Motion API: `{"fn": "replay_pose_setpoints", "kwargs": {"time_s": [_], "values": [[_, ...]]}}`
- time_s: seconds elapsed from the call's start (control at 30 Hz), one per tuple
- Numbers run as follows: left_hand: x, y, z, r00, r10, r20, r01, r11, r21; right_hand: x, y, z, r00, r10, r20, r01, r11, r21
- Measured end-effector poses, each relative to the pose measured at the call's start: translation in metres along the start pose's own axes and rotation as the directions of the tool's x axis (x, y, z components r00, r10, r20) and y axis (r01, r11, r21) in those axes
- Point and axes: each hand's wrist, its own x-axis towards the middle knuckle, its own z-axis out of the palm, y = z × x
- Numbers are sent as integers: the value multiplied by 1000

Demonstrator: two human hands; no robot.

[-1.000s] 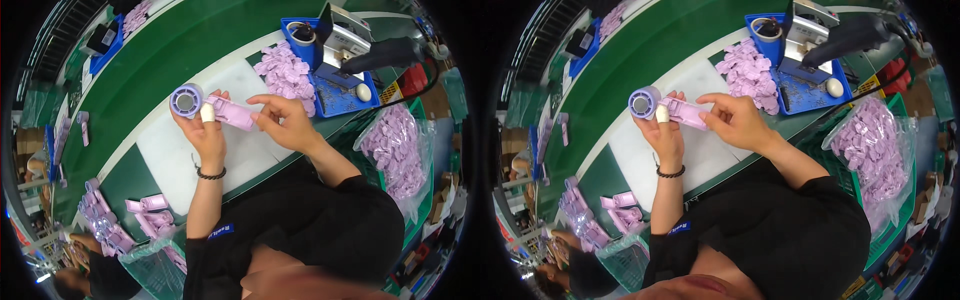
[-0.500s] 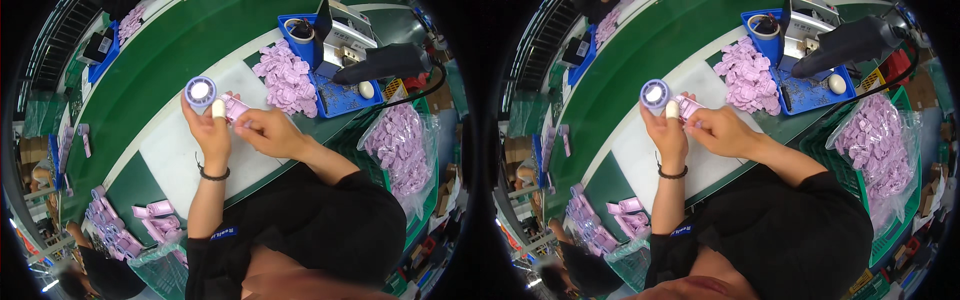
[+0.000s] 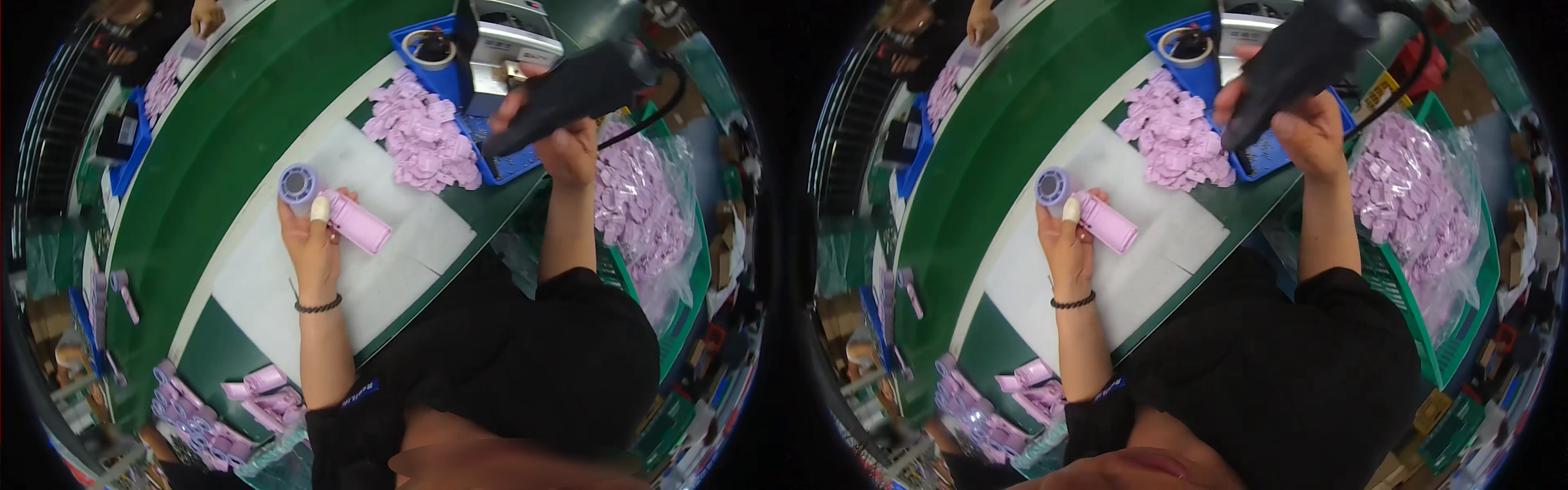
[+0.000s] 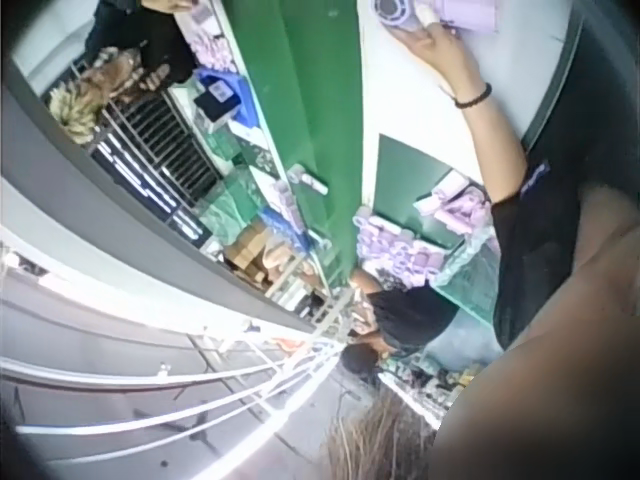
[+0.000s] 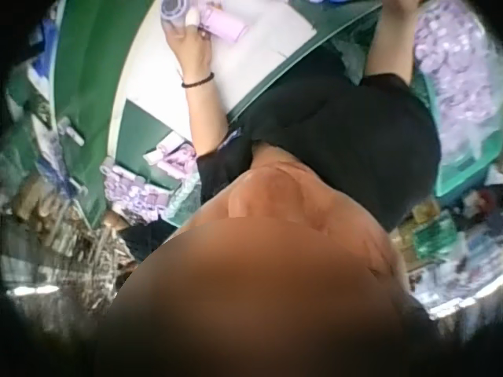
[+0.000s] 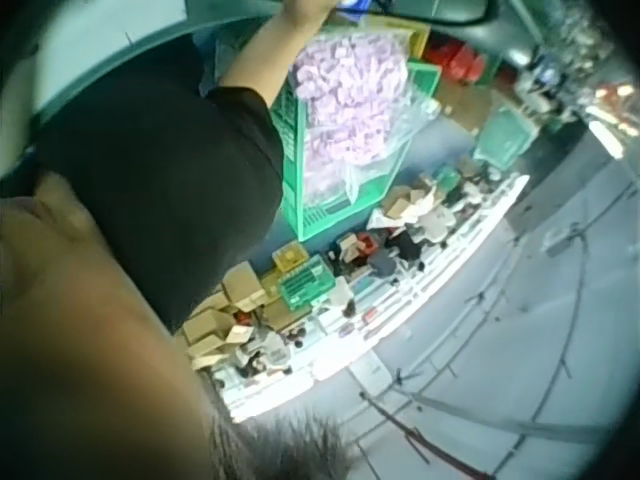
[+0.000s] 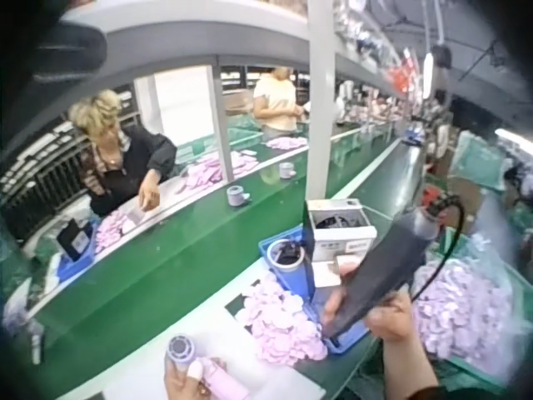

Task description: Assembling small handheld fans by connecting components and using a handheld scanner/tool.

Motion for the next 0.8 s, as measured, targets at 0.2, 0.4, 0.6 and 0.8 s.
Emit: {"fn": "replay_pose_setpoints", "kwargs": {"time_s": [0.2, 0.4, 0.6, 0.8], "values": [[-7, 6, 14, 996, 46, -70, -38, 993, 113, 3, -5, -18, 998, -53, -29, 51, 996, -71], [-9, 2, 16, 998, 46, -53, -37, 987, 158, 54, 5, -25, 772, -359, -525, 196, 920, -340], [-10, 4, 9, 999, 29, -45, -20, 980, 197, 56, 35, -31, 771, -460, -440, 151, 803, -576], [-9, 4, 14, 1000, 28, 0, -28, 983, 181, 72, 34, -67, 962, -14, -273, -39, 982, -186]]}}
